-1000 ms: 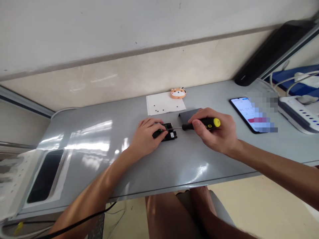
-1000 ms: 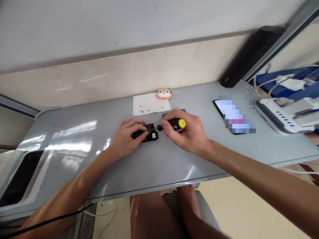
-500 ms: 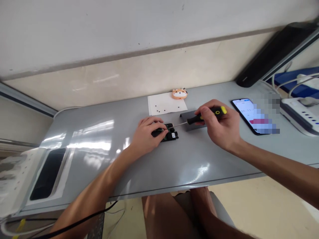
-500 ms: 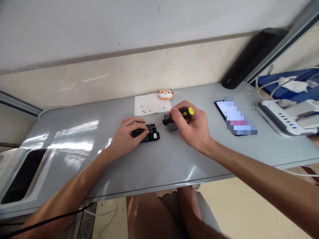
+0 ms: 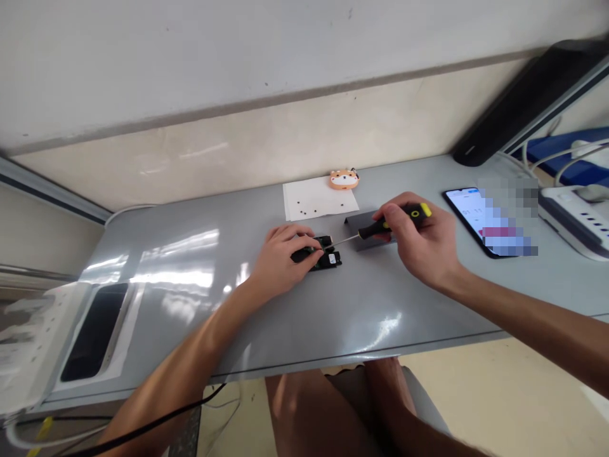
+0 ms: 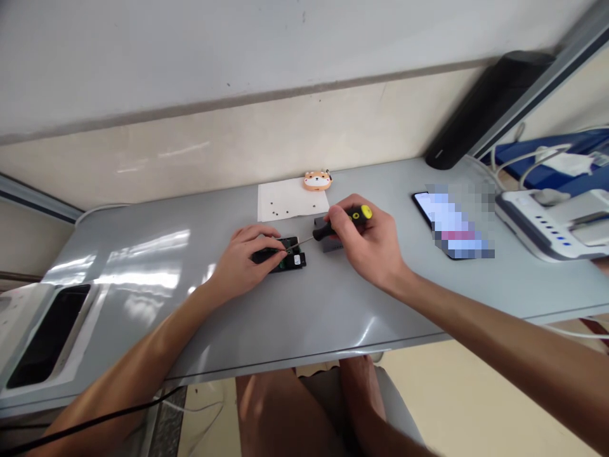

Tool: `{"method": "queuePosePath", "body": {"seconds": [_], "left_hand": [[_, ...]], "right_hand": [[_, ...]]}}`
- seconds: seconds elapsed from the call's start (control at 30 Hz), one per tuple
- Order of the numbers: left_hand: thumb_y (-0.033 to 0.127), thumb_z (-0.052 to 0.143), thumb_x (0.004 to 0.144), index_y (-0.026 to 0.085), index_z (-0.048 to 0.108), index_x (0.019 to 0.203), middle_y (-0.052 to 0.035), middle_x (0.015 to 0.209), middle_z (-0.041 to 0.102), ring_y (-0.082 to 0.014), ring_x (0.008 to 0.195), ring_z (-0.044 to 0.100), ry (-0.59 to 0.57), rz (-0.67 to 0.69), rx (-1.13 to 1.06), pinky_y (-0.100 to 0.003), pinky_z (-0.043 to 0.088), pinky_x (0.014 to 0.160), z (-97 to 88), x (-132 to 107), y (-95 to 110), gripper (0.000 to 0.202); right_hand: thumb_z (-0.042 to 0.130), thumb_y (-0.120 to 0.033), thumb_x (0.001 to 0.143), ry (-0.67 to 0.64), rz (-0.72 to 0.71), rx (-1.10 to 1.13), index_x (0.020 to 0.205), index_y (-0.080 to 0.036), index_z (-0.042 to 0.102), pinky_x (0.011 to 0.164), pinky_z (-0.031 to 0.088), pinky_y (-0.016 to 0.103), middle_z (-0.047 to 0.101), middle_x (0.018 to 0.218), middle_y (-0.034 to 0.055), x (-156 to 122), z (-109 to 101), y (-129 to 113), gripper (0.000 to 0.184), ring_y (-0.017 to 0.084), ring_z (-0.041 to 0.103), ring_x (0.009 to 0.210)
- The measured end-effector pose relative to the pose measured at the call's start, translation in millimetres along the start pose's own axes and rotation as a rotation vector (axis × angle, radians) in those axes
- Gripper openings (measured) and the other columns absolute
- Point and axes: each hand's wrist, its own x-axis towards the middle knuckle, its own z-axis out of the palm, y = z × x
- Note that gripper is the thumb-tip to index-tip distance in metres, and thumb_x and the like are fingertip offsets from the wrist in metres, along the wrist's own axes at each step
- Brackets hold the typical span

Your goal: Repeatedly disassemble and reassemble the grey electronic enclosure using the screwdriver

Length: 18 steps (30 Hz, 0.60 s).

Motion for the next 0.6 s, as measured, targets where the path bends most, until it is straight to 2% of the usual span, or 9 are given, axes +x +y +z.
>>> {"method": "queuePosePath", "body": {"seconds": [0.2,0.37,0.5,0.6], "left_hand": [[0.029,0.076,0.101,0.027,0.080,0.098,-0.0028,0.119,0.079,-0.0223,0.114,0.073,-0.003,-0.031,-0.017,-0.048,0.050,0.115,1.4,0.0,0.0,0.005],[0.030,0.077,0.101,0.028,0.081,0.103,-0.0038,0.128,0.079,-0.0243,0.121,0.072,-0.056,-0.100,-0.083,-0.049,0.049,0.117,0.5,1.0,2.1,0.005],[0.039,0.084,0.095,0.029,0.075,0.130,-0.0065,0.147,0.072,-0.0299,0.140,0.063,-0.125,-0.129,-0.060,-0.054,0.042,0.125,-4.3,2.2,2.0,0.037],[0.044,0.086,0.093,0.029,0.068,0.141,-0.0080,0.154,0.068,-0.0318,0.144,0.061,-0.192,-0.089,-0.020,-0.056,0.037,0.129,-6.2,2.6,0.8,0.053]], "right_hand": [[0.075,-0.045,0.098,-0.008,0.014,0.022,0.076,-0.026,0.069,0.051,0.059,0.030,0.068,0.071,0.0011,1.9,1.9,1.7,0.030,0.016,0.066,0.057],[0.075,-0.041,0.097,-0.015,0.053,0.028,0.076,-0.024,0.068,0.055,0.062,0.029,0.070,0.073,0.0008,4.8,2.2,-0.4,0.028,0.015,0.066,0.060],[0.073,-0.049,0.099,-0.044,0.030,-0.030,0.079,-0.023,0.068,0.056,0.061,0.029,0.071,0.076,0.0021,7.0,2.8,-0.4,0.033,0.016,0.067,0.063],[0.073,-0.053,0.099,-0.063,0.031,-0.064,0.080,-0.023,0.068,0.053,0.057,0.028,0.069,0.073,0.0013,6.4,3.8,0.7,0.036,0.016,0.065,0.061]]}}
